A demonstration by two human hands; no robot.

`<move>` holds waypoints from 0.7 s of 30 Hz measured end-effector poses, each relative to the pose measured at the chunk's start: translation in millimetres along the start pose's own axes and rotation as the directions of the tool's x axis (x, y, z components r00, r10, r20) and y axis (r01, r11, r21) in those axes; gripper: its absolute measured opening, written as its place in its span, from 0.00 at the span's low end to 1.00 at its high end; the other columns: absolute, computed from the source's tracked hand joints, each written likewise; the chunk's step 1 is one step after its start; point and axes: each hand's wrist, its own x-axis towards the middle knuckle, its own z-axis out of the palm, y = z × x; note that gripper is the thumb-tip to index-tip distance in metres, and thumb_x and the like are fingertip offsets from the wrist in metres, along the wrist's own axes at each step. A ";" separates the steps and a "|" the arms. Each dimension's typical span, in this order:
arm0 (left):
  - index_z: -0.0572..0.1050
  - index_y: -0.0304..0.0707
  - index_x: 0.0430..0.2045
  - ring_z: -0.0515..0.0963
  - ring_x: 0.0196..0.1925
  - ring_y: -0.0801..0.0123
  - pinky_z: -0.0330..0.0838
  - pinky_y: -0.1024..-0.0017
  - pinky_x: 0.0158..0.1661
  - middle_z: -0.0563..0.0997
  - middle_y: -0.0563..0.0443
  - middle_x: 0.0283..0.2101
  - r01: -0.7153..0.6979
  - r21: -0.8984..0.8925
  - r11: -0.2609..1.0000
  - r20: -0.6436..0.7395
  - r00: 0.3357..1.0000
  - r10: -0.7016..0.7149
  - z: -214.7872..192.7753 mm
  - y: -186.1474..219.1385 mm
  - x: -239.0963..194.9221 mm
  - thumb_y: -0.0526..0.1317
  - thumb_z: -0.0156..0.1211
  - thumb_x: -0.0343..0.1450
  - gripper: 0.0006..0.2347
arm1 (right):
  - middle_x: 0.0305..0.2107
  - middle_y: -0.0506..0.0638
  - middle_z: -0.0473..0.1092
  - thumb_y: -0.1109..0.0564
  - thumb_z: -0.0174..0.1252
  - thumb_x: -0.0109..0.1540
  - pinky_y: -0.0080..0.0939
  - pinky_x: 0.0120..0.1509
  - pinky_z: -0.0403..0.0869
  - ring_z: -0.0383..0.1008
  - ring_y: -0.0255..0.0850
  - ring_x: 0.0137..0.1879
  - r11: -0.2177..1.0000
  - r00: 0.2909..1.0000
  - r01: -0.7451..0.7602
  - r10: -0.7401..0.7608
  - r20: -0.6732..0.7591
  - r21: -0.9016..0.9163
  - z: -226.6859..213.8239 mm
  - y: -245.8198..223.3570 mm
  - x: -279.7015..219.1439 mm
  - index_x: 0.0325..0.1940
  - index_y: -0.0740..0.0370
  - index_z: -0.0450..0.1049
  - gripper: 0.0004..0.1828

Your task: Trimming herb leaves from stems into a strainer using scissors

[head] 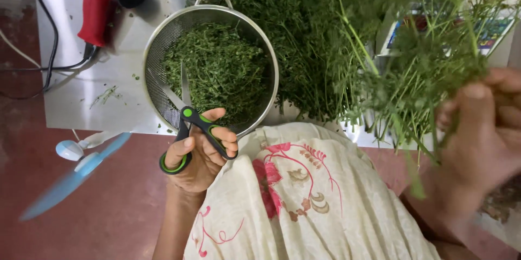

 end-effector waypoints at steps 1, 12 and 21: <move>0.56 0.21 0.67 0.82 0.46 0.38 0.77 0.54 0.52 0.79 0.20 0.50 -0.003 0.001 1.000 0.002 1.000 0.003 -0.9 -0.5 -0.1 0.38 0.63 0.71 0.31 | 0.35 0.48 0.67 0.68 0.52 0.79 0.30 0.35 0.67 0.66 0.31 0.31 1.000 1.000 0.003 -0.003 0.002 0.002 10.5 32.2 17.0 0.57 0.60 0.68 0.06; 0.55 0.24 0.68 0.83 0.52 0.41 0.80 0.55 0.53 0.79 0.22 0.50 -0.089 0.098 0.991 -0.036 0.995 0.093 -15.5 -8.4 -6.0 0.44 0.56 0.70 0.32 | 0.22 0.57 0.71 0.63 0.51 0.74 0.29 0.23 0.68 0.66 0.35 0.18 0.960 0.886 -0.177 0.058 0.461 0.218 73.1 98.0 10.4 0.51 0.67 0.73 0.06; 0.54 0.22 0.68 0.85 0.47 0.42 0.83 0.57 0.48 0.80 0.19 0.46 -0.034 0.194 0.980 -0.042 0.998 0.043 -8.1 -17.7 1.0 0.46 0.56 0.68 0.35 | 0.24 0.63 0.74 0.63 0.54 0.69 0.32 0.16 0.67 0.68 0.39 0.17 0.935 0.720 -0.329 0.159 0.675 0.131 77.9 53.8 -16.3 0.47 0.71 0.74 0.07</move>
